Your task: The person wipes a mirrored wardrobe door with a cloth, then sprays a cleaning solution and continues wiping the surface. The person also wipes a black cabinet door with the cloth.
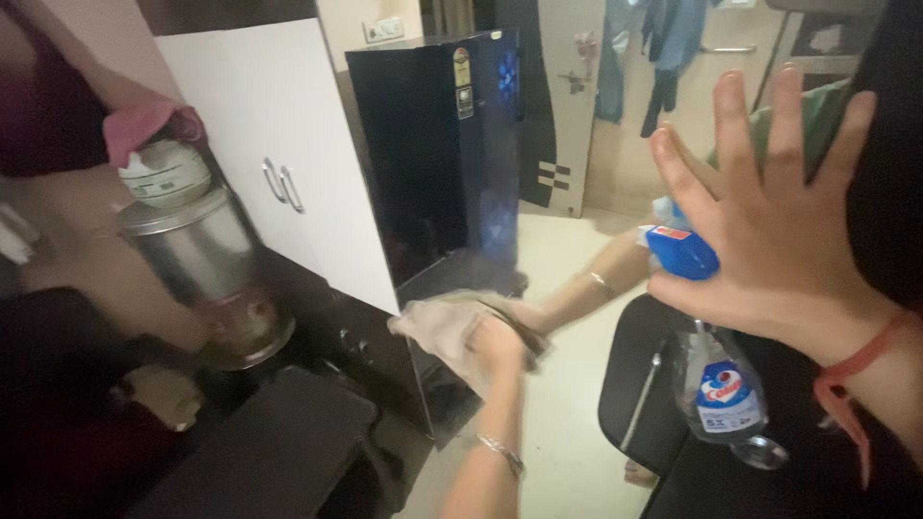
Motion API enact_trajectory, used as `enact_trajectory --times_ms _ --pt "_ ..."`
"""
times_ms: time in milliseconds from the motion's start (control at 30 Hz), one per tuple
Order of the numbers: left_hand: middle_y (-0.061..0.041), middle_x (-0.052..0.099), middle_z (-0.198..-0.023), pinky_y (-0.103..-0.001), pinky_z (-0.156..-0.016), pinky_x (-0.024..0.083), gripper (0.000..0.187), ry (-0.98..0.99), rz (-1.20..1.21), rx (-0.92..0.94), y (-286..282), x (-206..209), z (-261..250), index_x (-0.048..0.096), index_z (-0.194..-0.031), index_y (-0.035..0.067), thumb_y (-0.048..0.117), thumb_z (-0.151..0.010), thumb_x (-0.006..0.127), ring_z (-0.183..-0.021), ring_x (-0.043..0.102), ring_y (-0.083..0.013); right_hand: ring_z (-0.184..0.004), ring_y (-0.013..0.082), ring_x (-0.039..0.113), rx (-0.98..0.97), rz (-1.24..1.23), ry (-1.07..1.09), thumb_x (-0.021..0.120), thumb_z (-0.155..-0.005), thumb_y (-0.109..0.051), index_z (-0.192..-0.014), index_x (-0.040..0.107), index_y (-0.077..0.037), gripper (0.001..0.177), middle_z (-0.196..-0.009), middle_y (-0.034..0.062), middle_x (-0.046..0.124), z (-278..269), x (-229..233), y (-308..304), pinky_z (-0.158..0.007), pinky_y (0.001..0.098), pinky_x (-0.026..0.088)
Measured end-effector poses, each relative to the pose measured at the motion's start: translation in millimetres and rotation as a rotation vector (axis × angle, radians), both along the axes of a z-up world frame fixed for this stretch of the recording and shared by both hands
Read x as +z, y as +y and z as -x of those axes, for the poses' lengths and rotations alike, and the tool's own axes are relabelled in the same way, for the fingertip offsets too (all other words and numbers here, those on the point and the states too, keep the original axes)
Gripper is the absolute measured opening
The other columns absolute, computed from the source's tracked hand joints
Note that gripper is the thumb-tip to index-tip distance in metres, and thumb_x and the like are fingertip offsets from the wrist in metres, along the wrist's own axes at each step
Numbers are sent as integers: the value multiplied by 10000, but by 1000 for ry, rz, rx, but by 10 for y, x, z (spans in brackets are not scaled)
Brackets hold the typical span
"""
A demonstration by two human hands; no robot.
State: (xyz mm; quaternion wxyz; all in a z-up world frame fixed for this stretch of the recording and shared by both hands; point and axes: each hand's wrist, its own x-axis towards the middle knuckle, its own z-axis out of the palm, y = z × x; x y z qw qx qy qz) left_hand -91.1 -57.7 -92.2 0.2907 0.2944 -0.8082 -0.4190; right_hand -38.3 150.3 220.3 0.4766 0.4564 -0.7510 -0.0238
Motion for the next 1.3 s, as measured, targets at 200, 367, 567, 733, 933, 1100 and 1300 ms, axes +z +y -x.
enact_trajectory --times_ms 200,367,567,733,933,1100,1300 --pt "-301 697 -990 -511 -881 521 309 -53 173 -68 13 236 183 730 -909 -39 138 -974 485 -952 687 -433 -1588 602 72 1 36 -1 659 -782 -510 -1642 497 -67 980 -1694 375 226 17 -54 -5 -1095 877 41" --pt "-255 719 -979 -448 -855 542 232 214 491 154 -1240 702 695 697 -973 -63 39 -927 493 -927 698 -378 -1629 599 93 -114 -7 41 666 -775 -505 -1658 546 -72 992 -1744 377 266 86 -67 29 -1111 859 62" --pt "-234 722 -982 -458 -838 570 293 324 -350 444 -2314 725 138 686 -989 -60 104 -963 445 -919 717 -360 -1610 612 96 -100 -14 42 676 -749 -505 -1621 563 -74 979 -1712 374 251 53 -33 40 -1117 895 52" --pt "-216 724 -985 -466 -824 593 348 306 -545 412 -1815 403 73 677 -1002 -58 158 -992 404 -913 732 -346 -1588 642 59 -136 -62 25 661 -759 -541 -1642 489 -60 1020 -1726 380 175 98 -46 71 -1109 908 32" --pt "-195 727 -988 -476 -808 621 416 61 -795 159 -428 11 -222 666 -1017 -55 223 -1028 356 -906 751 -328 -1561 662 21 87 23 -96 660 -815 -580 -1656 456 -57 1011 -1759 399 124 141 -95 87 -1092 915 -12" --pt "-258 676 -1238 -463 -1051 444 455 213 -498 -88 837 -373 -143 690 -1096 -50 227 -997 342 -1199 614 -337 -1610 643 25 207 52 -154 650 -773 -604 -1637 462 -15 1063 -1753 423 150 70 -45 95 -1093 879 -32" --pt "-327 666 -1108 -562 -989 433 359 -13 323 -113 883 -217 -2 638 -1070 -79 125 -939 373 -1102 608 -464 -1592 619 17 231 24 -160 646 -765 -524 -1611 470 18 1020 -1745 399 135 108 4 148 -1184 834 -31"
